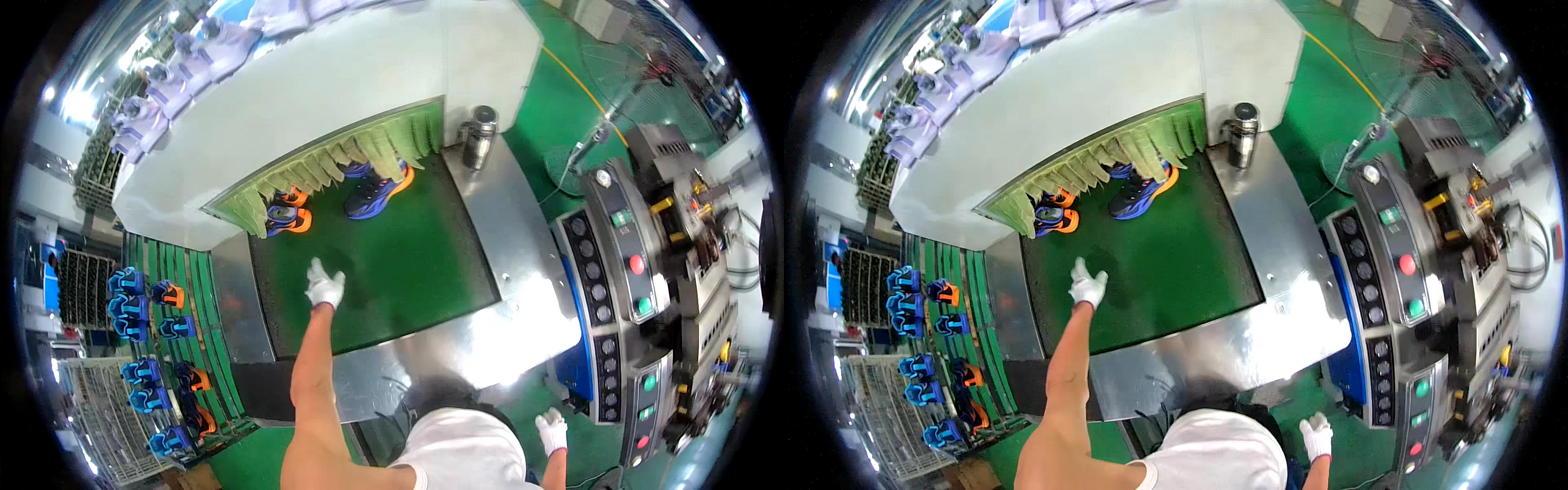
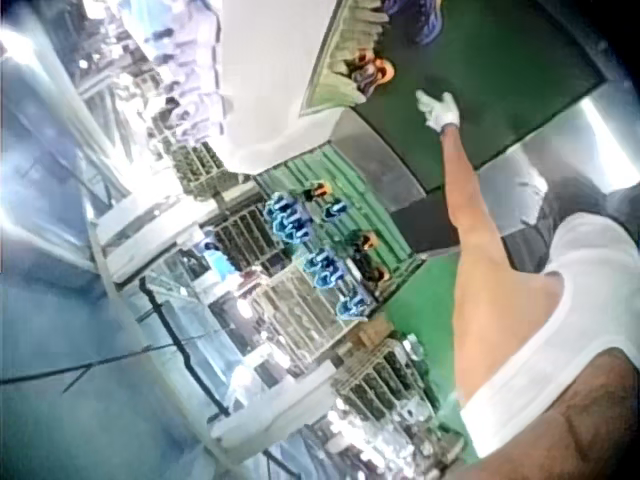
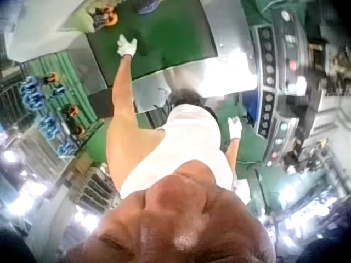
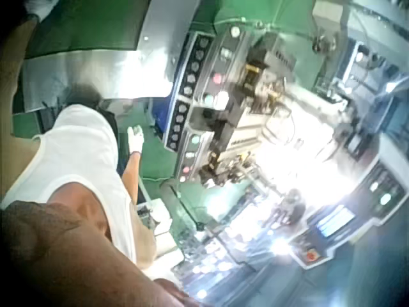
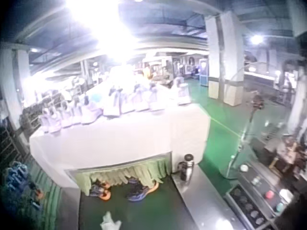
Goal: The person places sneaker uppers into a sole-attaching machine, retrieves attached components from the machine, and places the completed shoes into a conveyor oven.
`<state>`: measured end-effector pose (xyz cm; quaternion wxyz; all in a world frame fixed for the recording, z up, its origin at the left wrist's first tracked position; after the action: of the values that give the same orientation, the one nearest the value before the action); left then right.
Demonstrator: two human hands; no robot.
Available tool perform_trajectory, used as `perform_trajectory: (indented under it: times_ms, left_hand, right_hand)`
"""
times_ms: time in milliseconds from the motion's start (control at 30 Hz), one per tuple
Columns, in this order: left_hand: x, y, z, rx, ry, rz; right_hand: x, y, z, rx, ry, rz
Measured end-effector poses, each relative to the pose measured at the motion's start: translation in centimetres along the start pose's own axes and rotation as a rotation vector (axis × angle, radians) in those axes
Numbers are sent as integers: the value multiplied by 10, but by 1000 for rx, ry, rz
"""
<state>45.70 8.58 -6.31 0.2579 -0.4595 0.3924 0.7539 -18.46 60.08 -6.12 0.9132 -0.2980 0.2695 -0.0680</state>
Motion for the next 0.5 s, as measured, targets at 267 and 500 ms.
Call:
perform_trajectory:
  times_ms: [267,500]
  left_hand:
    - [-121,7,-219,81,314,-40]
    - [-110,-15,-194,223,387,-47]
  right_hand:
    - [-45,9,16,224,-52,432]
    - [18,-130,-59,-62,-132,638]
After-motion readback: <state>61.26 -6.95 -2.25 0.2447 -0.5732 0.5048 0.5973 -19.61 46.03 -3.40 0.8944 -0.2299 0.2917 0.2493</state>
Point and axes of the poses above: each hand's wrist, its own z-axis away from the middle knuckle, its own x-axis out of the palm, y = z × x, the point moved 8 cm from there along -z, towards the middle knuckle, and after that the axes turned 6 degrees about -x, right-handed, at the moved point
